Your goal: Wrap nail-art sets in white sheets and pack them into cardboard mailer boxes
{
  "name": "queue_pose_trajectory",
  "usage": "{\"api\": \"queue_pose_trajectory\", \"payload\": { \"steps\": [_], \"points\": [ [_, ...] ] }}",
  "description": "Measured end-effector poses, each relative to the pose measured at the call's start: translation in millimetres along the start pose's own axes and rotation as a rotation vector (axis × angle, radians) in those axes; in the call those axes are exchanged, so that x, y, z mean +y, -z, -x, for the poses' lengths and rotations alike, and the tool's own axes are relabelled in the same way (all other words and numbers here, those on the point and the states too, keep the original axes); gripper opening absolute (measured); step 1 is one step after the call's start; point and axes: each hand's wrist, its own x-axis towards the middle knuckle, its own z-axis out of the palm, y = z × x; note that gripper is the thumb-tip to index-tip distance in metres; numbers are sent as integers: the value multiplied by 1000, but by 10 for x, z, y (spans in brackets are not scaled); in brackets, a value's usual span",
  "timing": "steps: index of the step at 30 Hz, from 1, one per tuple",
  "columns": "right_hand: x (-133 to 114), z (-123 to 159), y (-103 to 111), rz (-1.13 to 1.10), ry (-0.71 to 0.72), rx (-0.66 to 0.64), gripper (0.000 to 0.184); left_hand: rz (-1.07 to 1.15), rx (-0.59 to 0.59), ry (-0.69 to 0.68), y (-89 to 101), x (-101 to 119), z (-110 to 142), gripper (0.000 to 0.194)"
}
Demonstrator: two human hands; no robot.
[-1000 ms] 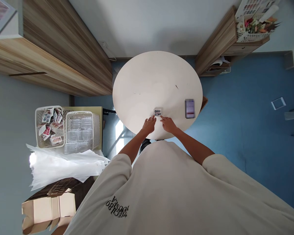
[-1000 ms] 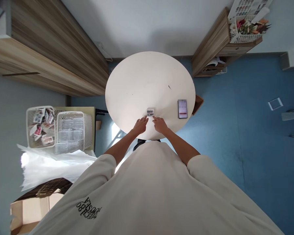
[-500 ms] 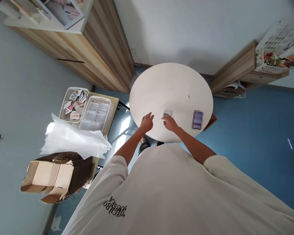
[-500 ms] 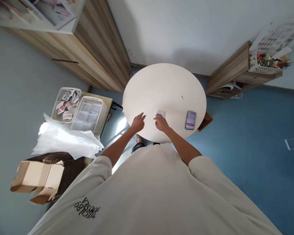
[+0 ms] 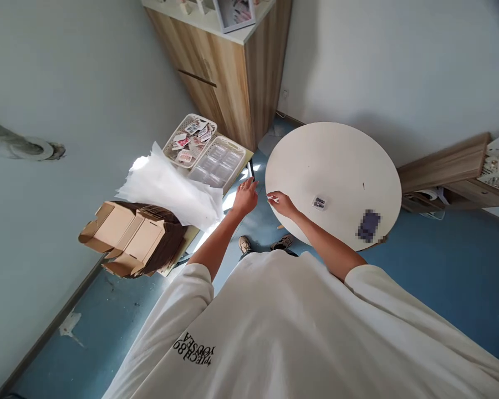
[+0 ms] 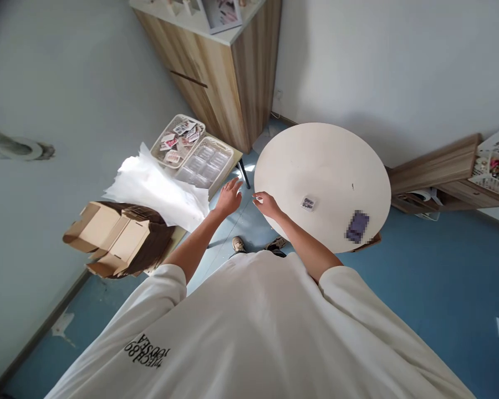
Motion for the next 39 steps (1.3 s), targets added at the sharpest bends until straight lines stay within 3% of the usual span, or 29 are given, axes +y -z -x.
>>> {"api": "queue_pose_trajectory", "payload": {
  "steps": [5, 9, 15, 20, 25, 30, 34, 39],
  "points": [
    [-602, -177, -734, -62, 30, -29, 23, 30, 104, 19, 520, -620, 362, 62],
    [-1007, -283, -1238, 23, 144, 5, 20, 65, 163, 60, 762, -1088, 650, 65],
    [-1483, -401, -1734, 306, 289, 8, 16, 219, 265, 190, 912, -1715, 971, 76],
    [-1711, -490, -1998, 455, 321, 26, 12, 402, 209, 340, 918, -1978, 1094, 86],
    [-1772, -576, -2193, 539, 300, 26, 23, 428, 174, 400, 913, -2074, 1142, 95],
    [-1784, -677, -2260, 504, 294, 32, 12, 422, 163, 391, 906, -2124, 1164, 92],
    [-1823, -805, -2145, 262, 220, 102, 12, 382, 160, 338, 901, -2071, 1135, 77],
    [-1783, -951, -1768, -69, 36, 278, 9, 322, 175, 263, 866, -1889, 969, 59]
  ]
}}
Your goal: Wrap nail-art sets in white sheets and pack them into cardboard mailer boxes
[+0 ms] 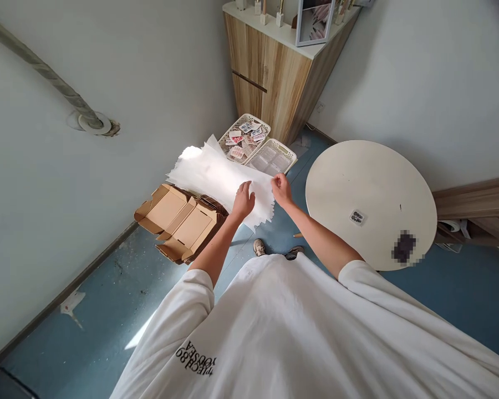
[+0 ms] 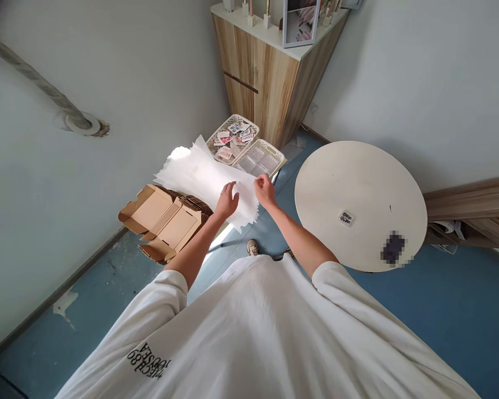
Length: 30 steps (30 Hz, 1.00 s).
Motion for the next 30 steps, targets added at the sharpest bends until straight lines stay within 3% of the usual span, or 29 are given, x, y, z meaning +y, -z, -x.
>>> {"api": "queue_pose_trajectory", "payload": {
  "steps": [7, 14, 25, 30],
  "points": [
    [247, -183, 748, -159, -235, 255, 13, -54, -40, -101, -350, 446, -233, 54],
    [765, -172, 1641, -257, -322, 415, 20, -80, -154, -207, -925, 1046, -498, 56],
    [1890, 81, 3170, -333, -574, 526, 18, -151, -357, -264, -2325, 2144, -862, 61],
    [2507, 322, 3816, -81, -571, 492, 9, -176, -480, -234, -3090, 2533, -999, 65]
  ]
}}
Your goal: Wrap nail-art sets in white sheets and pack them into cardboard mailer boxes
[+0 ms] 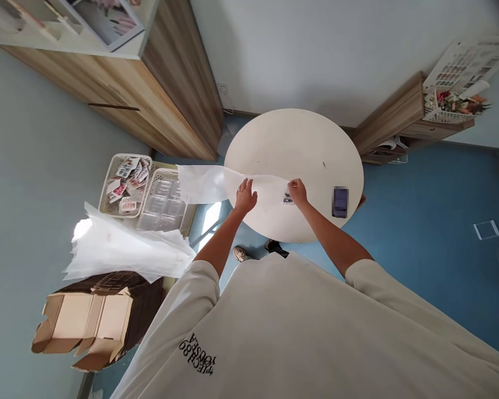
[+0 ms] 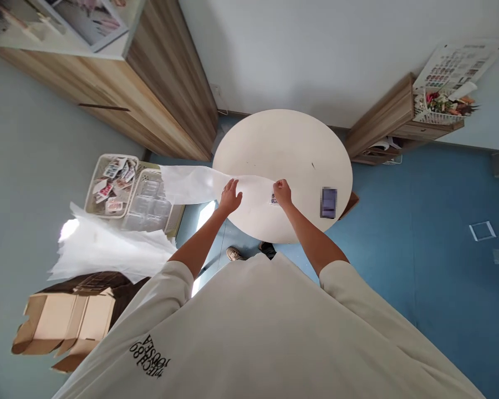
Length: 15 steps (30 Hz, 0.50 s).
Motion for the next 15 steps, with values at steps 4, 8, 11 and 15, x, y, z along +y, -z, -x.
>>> {"api": "queue_pose_trajectory", "payload": {
  "steps": [4, 8, 11, 15],
  "points": [
    [425, -283, 418, 140, -35, -1, 6, 5, -117, 33, -464, 194, -332, 68],
    [736, -418, 686, 246, -58, -30, 19, -16, -201, 76, -818, 280, -435, 68],
    [797, -412, 724, 421, 91, -25, 33, -75, -240, 94, -935, 302, -384, 66],
    [719, -366, 514, 543, 412, -366, 33, -125, -238, 112, -937, 292, -258, 63]
  ]
}}
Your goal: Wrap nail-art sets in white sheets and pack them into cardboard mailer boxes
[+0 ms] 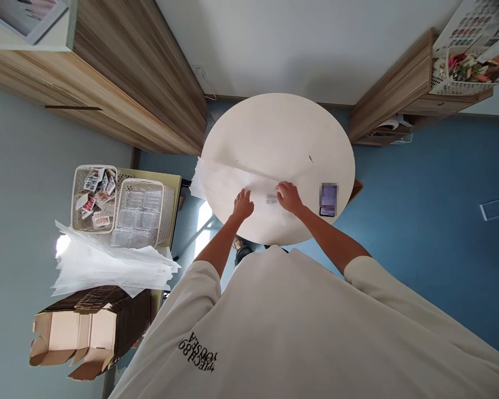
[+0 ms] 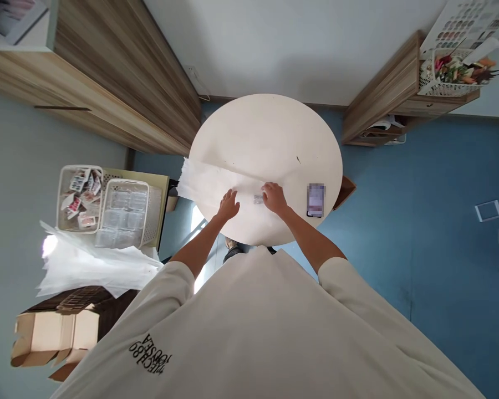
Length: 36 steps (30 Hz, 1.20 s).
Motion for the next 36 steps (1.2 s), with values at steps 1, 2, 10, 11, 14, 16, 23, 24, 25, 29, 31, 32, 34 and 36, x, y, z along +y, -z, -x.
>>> {"api": "queue_pose_trajectory", "payload": {
  "steps": [1, 2, 10, 11, 14, 16, 23, 24, 25, 29, 31, 32, 34, 36],
  "points": [
    [-54, -36, -58, 14, 80, -78, 33, -6, 2, 5, 4, -13, 30, 63],
    [-102, -73, -121, 29, 144, -137, 34, -13, 2, 10, 10, -28, 57, 63],
    [-125, -226, -354, 305, 51, -417, 68, -85, -27, -17, 134, -140, 101, 62],
    [-104, -219, -329, 346, 16, -429, 70, -92, -32, -24, 159, -143, 90, 61],
    [-48, -181, -244, 421, -91, -402, 73, -111, -49, -59, 228, -144, 50, 60],
    [-15, -157, -206, 437, -163, -362, 73, -127, -63, -86, 257, -149, 22, 59],
    [107, -136, -154, 378, -513, -134, 74, -166, -121, -150, 226, -226, -26, 55],
    [123, -130, -139, 351, -563, -104, 74, -166, -130, -154, 215, -231, -26, 55],
    [136, -120, -122, 321, -601, -81, 72, -166, -138, -158, 203, -230, -26, 54],
    [150, -46, -56, 255, -607, -59, 59, -166, -170, -189, 133, -141, -42, 53],
    [138, 11, -36, 277, -587, -77, 54, -172, -193, -219, 72, -48, -54, 53],
    [131, 46, -30, 297, -583, -84, 52, -175, -200, -231, 34, 6, -58, 54],
    [123, 126, -23, 341, -553, -89, 51, -180, -196, -239, -51, 112, -59, 55],
    [132, 216, -23, 370, -446, -115, 53, -186, -170, -232, -138, 204, -53, 56]
  ]
}}
